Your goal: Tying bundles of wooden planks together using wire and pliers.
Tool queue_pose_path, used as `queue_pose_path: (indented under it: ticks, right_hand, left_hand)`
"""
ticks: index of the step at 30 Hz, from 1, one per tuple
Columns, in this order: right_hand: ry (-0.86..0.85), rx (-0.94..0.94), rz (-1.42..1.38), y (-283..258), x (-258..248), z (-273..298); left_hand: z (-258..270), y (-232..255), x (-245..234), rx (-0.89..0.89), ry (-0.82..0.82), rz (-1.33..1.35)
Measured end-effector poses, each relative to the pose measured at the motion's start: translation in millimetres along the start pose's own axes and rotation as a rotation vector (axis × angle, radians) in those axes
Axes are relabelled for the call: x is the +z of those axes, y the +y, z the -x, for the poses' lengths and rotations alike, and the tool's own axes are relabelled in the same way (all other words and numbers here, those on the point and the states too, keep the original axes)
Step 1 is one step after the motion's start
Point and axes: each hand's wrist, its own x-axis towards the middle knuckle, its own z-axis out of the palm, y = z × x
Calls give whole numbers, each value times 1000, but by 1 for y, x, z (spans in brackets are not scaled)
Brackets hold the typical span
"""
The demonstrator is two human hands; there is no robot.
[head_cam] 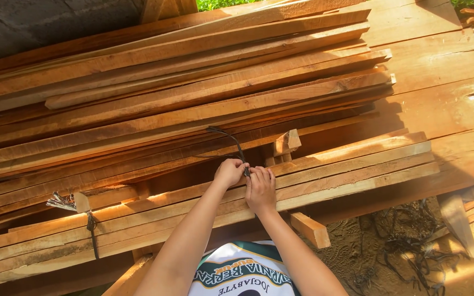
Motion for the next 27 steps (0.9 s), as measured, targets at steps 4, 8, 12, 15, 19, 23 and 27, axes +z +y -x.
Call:
queue_pose_path:
  ticks: [4, 8, 12, 15, 19, 23, 27]
  right_hand:
    - [7, 94, -176, -3, -11, -7]
    - [2, 226, -353, -11, -16, -14]
    - [-26, 261, -382, -11, -12, -7]
    - [-42, 170, -330, -1, -12, 9]
    - [-67, 52, -206, -2, -13, 23]
    - [-15, -29, -152, -2, -11, 18]
    - [-2, -44, -114, 0, -2, 23]
  left_hand:
    - [-16, 0, 9, -4, 39, 75]
    - [-28, 0, 16, -100, 88, 167]
    - [-20, 8, 13, -132, 139, 152]
    - [-2, 21, 9, -143, 238, 174]
    - [5, 23, 8, -150, 281, 183]
    - [-5, 16, 9, -145, 253, 199]
    - [-4, 11, 8, -86, 241, 272]
